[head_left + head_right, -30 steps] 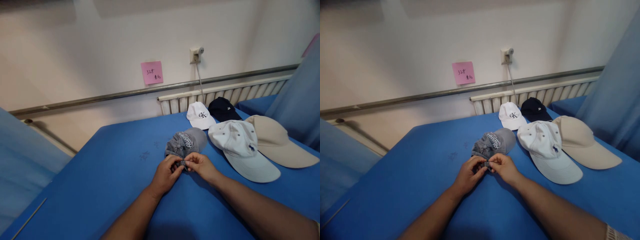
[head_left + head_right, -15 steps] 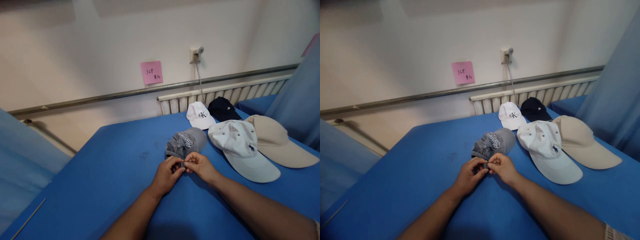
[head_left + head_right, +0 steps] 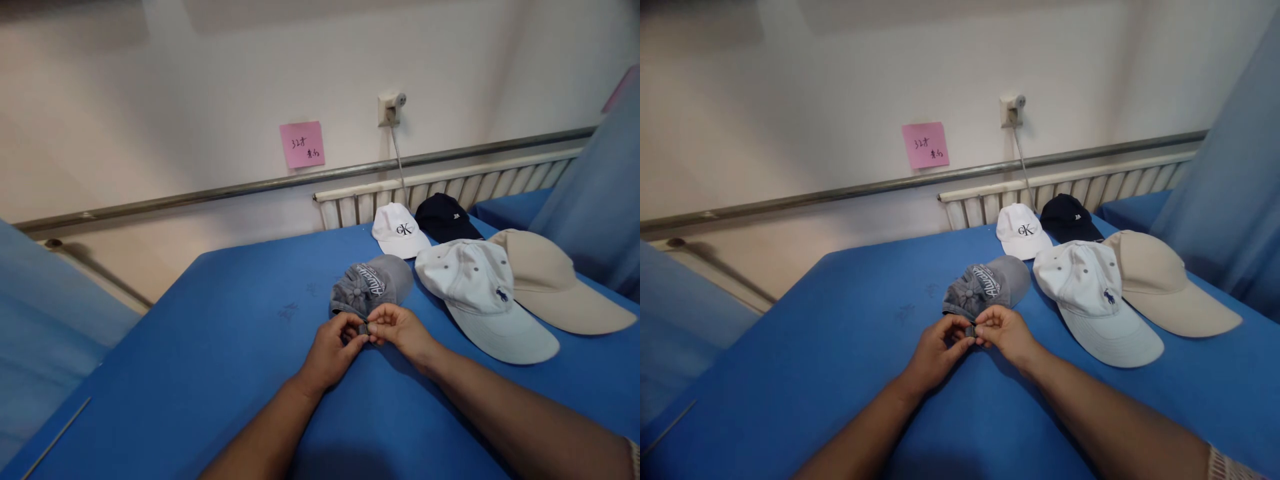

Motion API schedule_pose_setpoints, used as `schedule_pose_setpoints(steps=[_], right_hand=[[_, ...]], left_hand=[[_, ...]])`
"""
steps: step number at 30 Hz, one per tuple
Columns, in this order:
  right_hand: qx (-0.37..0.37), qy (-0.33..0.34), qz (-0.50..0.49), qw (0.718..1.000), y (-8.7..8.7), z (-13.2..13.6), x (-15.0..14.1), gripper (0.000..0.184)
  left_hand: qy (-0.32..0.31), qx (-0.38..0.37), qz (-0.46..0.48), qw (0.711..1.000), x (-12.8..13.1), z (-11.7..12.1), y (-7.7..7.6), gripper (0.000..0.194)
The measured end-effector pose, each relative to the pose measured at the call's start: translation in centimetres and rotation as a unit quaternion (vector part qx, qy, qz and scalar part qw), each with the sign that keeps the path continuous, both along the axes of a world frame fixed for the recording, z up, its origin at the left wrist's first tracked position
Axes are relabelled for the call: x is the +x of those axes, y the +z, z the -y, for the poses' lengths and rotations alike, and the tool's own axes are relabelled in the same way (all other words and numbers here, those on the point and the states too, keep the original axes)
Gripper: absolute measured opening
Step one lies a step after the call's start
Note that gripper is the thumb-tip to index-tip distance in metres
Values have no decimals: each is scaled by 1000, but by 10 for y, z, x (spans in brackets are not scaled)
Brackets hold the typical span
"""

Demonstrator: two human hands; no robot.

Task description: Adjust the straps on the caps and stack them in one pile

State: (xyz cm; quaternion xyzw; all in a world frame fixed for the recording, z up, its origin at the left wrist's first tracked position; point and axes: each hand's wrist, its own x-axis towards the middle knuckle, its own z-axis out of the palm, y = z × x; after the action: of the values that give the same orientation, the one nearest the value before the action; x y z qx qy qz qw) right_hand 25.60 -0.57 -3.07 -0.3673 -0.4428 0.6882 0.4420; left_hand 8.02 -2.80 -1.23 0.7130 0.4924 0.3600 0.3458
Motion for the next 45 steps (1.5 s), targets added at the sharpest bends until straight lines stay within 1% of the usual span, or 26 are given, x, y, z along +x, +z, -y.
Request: schedule_pose_setpoints(steps=[3,7,10,13,14,15,17,19,22,24,26,30,35,37,42,45], right_hand=[[-8,-5,-4,1000,2,0,0,43],[18,-14,-6,1000,3,-1,0,39],[49,-19,14,999,0,-2,0,33],[113,-27,50,992,-5,2,-2,22],[144,-21,64,987,-6,4,-2,21],[178,-10,79,981,-7,6,-2,23],[248,7,117,962,-6,10,-2,34],[309,10,164,937,-3,12,-1,43],[353,11,221,909,0,13,1,51],[360,6,244,901,0,13,1,47],[356,-4,257,898,-2,11,1,38],[327,-1,234,916,-5,9,-1,28],[286,7,207,935,-6,8,-3,17],[270,5,201,942,-7,7,-3,16],[248,-16,205,947,-12,6,-4,16],[252,-8,206,946,-10,6,-4,16]], left_hand=[[1,-6,9,1000,1,0,1,19],[15,-16,33,999,2,1,1,20],[26,-28,55,998,2,0,-2,21],[32,-53,93,994,2,-1,-5,24],[33,-62,105,992,2,-2,-6,25],[33,-72,115,990,2,-2,-6,26],[31,-89,136,986,2,-3,-6,27],[27,-110,164,980,3,-4,-7,30],[20,-145,215,966,3,-4,-7,34],[6,-157,245,957,3,-5,-8,35],[-11,-159,262,952,3,-5,-7,36],[-25,-163,268,949,1,-4,-3,40],[-48,-186,282,940,-1,-4,-2,38],[-52,-176,269,946,-1,-5,-2,37],[-48,-118,196,972,-1,-4,-2,26],[-54,-111,201,972,-1,-4,-3,25]])
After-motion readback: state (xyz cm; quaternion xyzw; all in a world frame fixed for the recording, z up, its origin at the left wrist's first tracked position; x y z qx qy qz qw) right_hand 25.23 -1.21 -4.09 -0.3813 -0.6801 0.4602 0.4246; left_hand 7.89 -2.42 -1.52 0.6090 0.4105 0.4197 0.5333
